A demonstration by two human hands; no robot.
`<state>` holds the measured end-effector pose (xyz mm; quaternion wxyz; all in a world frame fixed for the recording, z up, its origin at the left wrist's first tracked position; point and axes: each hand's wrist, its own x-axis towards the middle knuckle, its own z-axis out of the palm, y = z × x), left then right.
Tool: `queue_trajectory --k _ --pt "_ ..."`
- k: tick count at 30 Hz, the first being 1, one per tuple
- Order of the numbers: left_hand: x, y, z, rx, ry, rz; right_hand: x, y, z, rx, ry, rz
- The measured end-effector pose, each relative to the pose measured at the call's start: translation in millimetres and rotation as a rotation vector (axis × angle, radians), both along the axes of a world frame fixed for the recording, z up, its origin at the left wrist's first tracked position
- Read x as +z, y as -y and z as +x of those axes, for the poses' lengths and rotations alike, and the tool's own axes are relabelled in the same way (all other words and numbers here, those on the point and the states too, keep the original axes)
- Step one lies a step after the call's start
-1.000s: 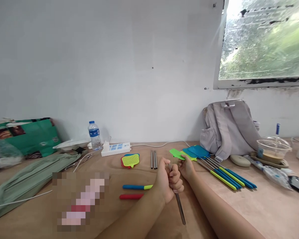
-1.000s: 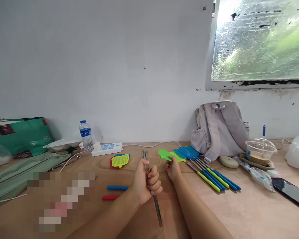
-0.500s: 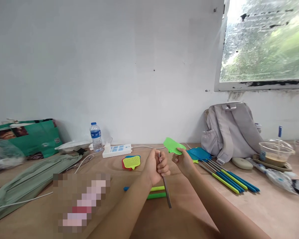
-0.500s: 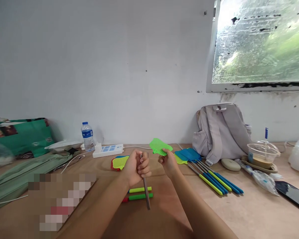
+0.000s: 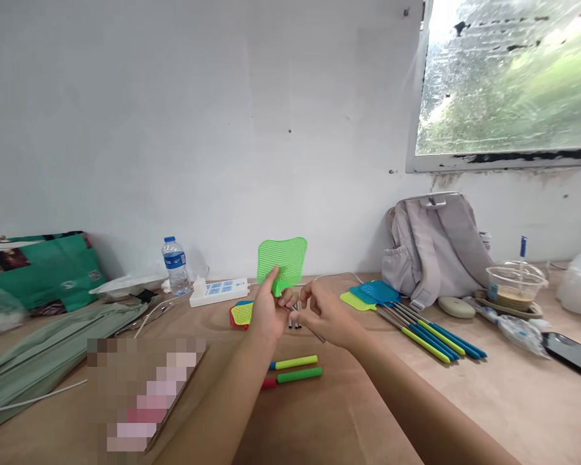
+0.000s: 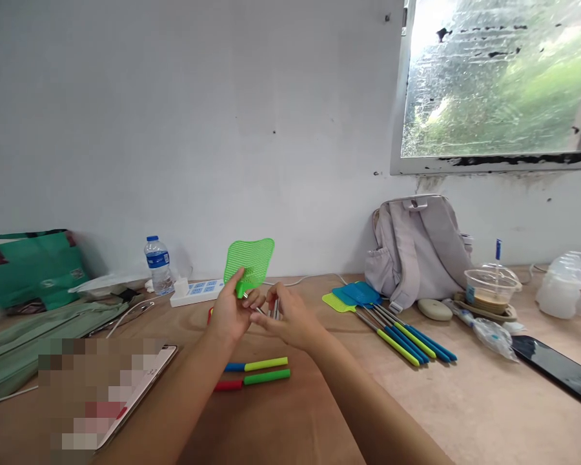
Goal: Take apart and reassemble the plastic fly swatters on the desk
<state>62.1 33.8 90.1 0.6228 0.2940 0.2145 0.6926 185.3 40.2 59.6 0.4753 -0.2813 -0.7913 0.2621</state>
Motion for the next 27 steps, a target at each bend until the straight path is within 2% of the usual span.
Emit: queue_trajectory --k 3,6,8,10,13,16,19,23,27 --pt "-5.4 -14 -14 0.032 0.113 0.035 -22.2 -9 2 -0.109 0.235 0.144" --pt "-13.2 -30 -28 0.089 0.075 0.010 -48.6 -22 4 -0.119 0.295 0.188" --pt "-16.6 -40 -40 0.158 -0.019 0.019 -63.5 -31 8 -0.183 0.305 0.196" --pt "-17.2 -48 -55 0.296 -0.127 0.024 -74.9 -39 14 -0.273 0.340 0.152" --pt "-15.3 -54 -85 0.514 -0.392 -0.156 -86.3 -52 25 -0.452 0.455 0.022" --pt "-17.1 -55 -109 0.573 -0.564 -0.297 -94.5 -64 28 -0.601 0.548 -0.059" --pt "-26.5 -56 -121 0.607 -0.728 -0.391 -102.0 -71 20 -0.682 0.594 -0.089" --pt "-45.7 -61 -129 0.618 -0.952 -0.454 -109.5 -72 6 -0.679 0.634 -0.093" --pt "-59.4 -67 -138 0.643 -1.079 -0.521 -110.5 -69 2 -0.572 0.624 -0.067"
